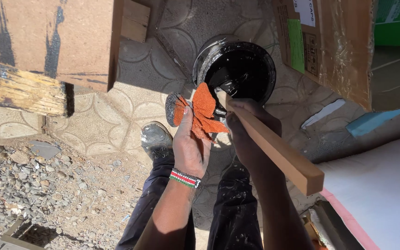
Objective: Mixing paint by pouring liquid from a bottle into a bucket and stirring it with a wooden stick
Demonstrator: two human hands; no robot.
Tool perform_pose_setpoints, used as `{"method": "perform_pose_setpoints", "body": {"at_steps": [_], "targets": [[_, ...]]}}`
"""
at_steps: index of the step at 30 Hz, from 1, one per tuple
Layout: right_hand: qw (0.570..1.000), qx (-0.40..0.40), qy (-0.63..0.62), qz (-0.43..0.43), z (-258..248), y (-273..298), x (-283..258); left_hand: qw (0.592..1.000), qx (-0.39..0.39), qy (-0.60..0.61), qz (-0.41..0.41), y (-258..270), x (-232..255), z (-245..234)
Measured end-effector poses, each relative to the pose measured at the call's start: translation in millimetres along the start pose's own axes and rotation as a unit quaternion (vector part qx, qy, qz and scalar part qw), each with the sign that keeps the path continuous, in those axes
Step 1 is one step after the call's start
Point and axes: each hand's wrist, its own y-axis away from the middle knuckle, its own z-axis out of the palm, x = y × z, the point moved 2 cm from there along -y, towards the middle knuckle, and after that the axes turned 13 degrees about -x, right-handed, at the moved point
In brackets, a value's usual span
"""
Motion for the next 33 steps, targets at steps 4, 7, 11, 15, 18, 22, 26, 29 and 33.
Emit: {"method": "perform_pose_setpoints", "body": {"at_steps": [4,7,11,15,18,22,26,29,33], "targets": [[0.985,0.100,-0.124,-0.069,3.1,9.5,11.3,1.000,0.000,0.004,-0.001,-3.7,-0.4,-3.5],[0.987,0.102,-0.113,-0.048,4.4,34.7,23.0,1.000,0.008,0.003,-0.005,-2.2,0.3,-6.3],[0.987,0.151,-0.040,-0.027,-6.4,49.0,36.9,1.000,0.017,0.007,-0.010,1.8,4.7,2.4],[0.989,0.135,-0.060,-0.013,-6.1,52.7,37.7,1.000,0.005,-0.005,-0.011,-2.0,0.5,-4.3],[0.989,0.116,-0.090,-0.007,-5.0,43.4,40.4,1.000,0.013,0.021,-0.002,-6.2,0.3,-5.8],[0.988,0.083,-0.133,0.015,-3.7,45.5,42.0,1.000,0.001,0.008,-0.011,-8.2,-2.5,-16.5],[0.983,0.173,-0.064,-0.018,-5.9,48.4,33.5,1.000,0.000,0.015,-0.016,-8.9,-2.5,-23.2],[0.972,0.056,-0.223,0.046,-7.0,44.7,72.4,1.000,-0.011,0.015,-0.016,-14.5,-0.7,-24.9],[0.972,0.055,-0.223,0.051,-8.8,41.3,66.6,0.999,-0.011,0.026,-0.018,-17.3,1.0,-25.2]]}}
